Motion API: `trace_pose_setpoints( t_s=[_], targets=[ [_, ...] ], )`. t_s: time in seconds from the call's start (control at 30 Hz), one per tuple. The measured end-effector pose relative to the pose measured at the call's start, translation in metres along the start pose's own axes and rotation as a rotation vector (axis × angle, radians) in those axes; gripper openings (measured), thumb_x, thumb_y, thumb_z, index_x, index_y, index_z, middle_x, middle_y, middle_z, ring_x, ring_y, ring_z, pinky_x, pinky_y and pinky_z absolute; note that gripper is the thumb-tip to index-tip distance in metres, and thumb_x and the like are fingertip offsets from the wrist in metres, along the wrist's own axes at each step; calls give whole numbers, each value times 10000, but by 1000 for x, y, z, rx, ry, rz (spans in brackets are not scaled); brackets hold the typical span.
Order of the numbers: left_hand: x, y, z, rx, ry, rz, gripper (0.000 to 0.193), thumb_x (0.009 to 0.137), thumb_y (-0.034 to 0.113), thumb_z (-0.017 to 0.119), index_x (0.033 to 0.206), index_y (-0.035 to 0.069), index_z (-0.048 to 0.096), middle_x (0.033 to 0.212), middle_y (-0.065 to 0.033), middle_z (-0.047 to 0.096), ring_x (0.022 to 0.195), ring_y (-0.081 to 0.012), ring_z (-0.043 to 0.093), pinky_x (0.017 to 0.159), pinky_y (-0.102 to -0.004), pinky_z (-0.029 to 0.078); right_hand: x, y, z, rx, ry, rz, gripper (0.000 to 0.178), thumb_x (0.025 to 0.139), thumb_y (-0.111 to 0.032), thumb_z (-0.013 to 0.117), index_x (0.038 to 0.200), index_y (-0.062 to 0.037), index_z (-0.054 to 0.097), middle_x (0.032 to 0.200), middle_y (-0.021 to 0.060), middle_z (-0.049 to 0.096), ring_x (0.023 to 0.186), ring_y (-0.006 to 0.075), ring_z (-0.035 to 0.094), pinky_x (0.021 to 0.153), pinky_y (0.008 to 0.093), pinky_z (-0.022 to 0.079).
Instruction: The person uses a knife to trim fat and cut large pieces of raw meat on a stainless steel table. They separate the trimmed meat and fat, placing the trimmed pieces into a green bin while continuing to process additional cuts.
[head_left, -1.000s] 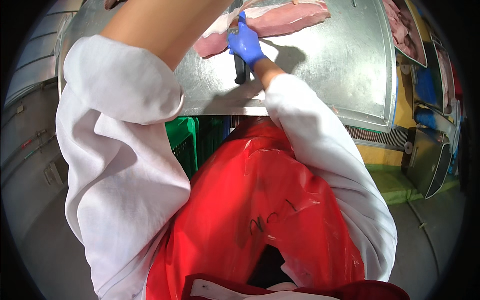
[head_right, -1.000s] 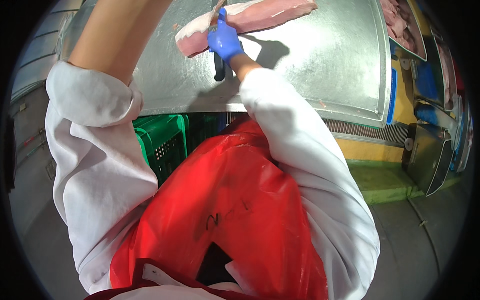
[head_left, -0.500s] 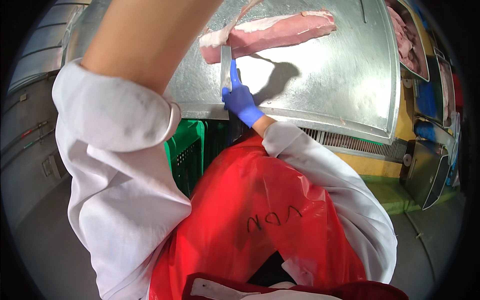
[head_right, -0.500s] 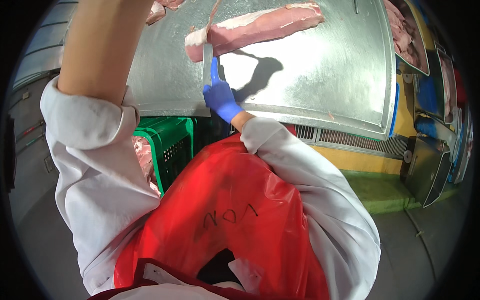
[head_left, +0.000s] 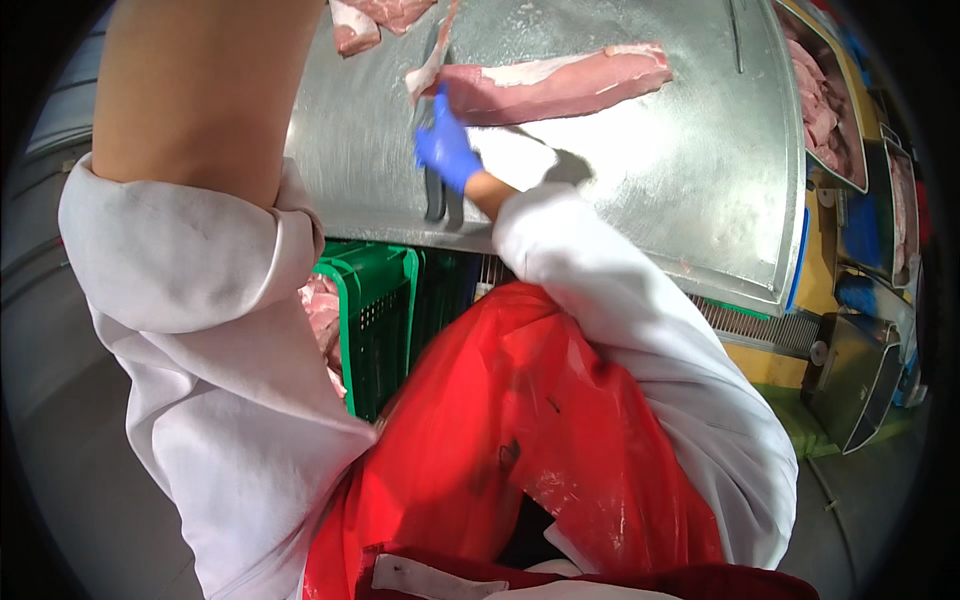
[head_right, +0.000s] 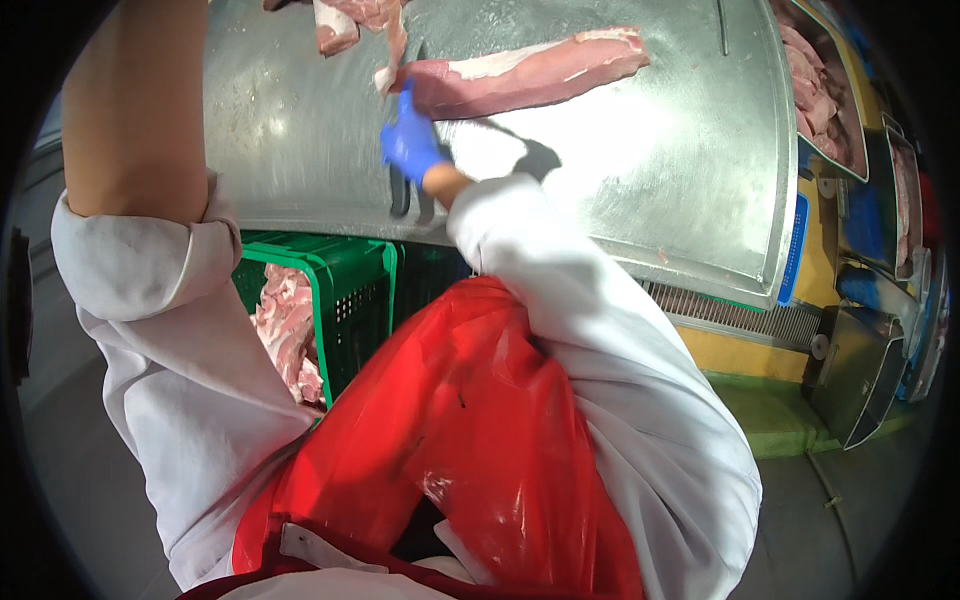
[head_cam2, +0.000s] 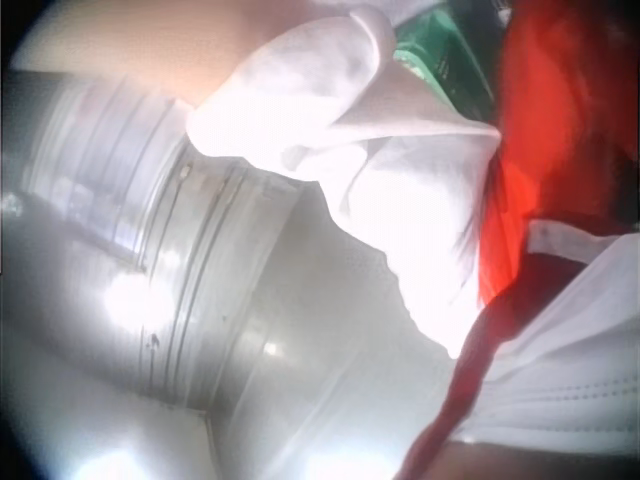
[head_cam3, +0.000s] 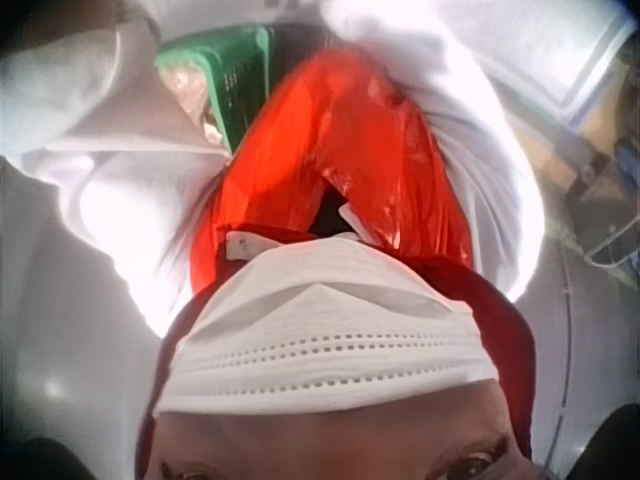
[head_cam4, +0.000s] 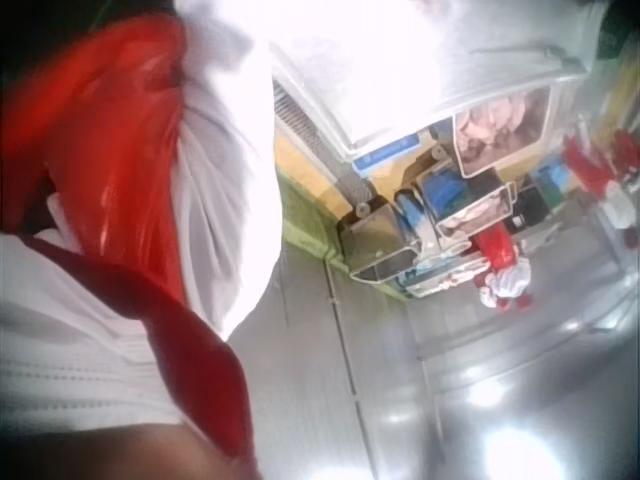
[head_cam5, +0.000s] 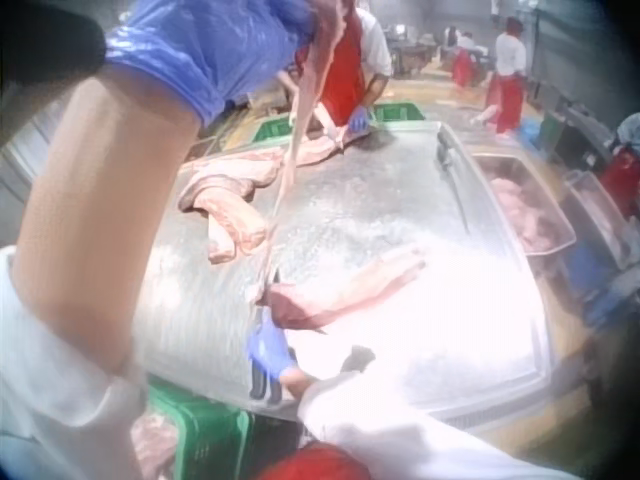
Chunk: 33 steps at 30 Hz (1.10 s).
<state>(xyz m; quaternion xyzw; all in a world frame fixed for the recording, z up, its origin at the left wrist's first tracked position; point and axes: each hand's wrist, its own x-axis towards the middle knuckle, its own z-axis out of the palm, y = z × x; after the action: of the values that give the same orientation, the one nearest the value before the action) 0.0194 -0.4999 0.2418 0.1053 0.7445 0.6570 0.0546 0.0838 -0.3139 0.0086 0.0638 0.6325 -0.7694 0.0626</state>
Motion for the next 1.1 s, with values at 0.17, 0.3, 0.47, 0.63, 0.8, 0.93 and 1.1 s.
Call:
trace_pose_setpoints(
  t_s=[0.17, 0.3, 0.47, 0.63, 0.8, 0.93, 1.1],
  targets=[
    [15, 56, 67, 59, -148, 64, 77, 874, 53, 597, 869, 29, 670, 763, -88, 644, 672, -180, 604, 651, -285, 506, -92, 16, 14, -307, -186, -291, 771, 866, -130, 557, 1563, -153, 230, 860, 143, 669, 651, 233, 656, 637, 376, 562],
    [24, 105, 162, 89, -347, 152, 77, 875, 60, 604, 879, 33, 675, 771, -86, 647, 680, -180, 605, 660, -285, 507, -105, -64, -62, -77, -483, 49, 776, 877, -112, 532, 1573, -199, 199, 814, 129, 615, 636, 174, 611, 595, 330, 557],
    [30, 166, 322, 138, -685, 305, 78, 877, 68, 612, 892, 37, 682, 781, -82, 651, 690, -180, 606, 670, -284, 509, -154, -82, -176, -14, -314, 59, 794, 869, -131, 531, 1577, -210, 182, 854, 111, 615, 631, 168, 608, 566, 318, 553],
    [10, 219, 481, 197, -986, 547, 81, 878, 77, 621, 904, 41, 689, 791, -79, 655, 700, -180, 608, 681, -283, 511, -206, -88, -277, -82, -41, 28, 813, 877, -131, 538, 1583, -210, 142, 793, 101, 622, 616, 154, 616, 540, 300, 549],
    [-6, 250, 577, 248, -1132, 871, 86, 880, 85, 629, 917, 46, 696, 802, -76, 659, 710, -181, 609, 692, -283, 513, -223, -82, -333, -73, 185, 44, 821, 886, -134, 561, 1585, -225, 140, 705, 67, 603, 567, 125, 605, 522, 286, 534],
    [12, 250, 617, 249, -1151, 1112, 91, 881, 92, 636, 927, 49, 701, 810, -73, 662, 718, -181, 610, 700, -282, 515, -230, -80, -355, -203, 326, -7, 834, 874, -108, 557, 1585, -220, 134, 726, 92, 632, 577, 147, 629, 531, 308, 552],
    [125, 119, 571, 506, -957, 602, 187, 880, 196, 654, 831, 17, 668, 743, -37, 632, 703, -98, 567, 632, -271, 471, -243, -55, -386, -69, 511, 83, 862, 895, 20, 536, 1589, -222, 86, 813, 97, 635, 553, 135, 602, 474, 284, 527]
  ],
)
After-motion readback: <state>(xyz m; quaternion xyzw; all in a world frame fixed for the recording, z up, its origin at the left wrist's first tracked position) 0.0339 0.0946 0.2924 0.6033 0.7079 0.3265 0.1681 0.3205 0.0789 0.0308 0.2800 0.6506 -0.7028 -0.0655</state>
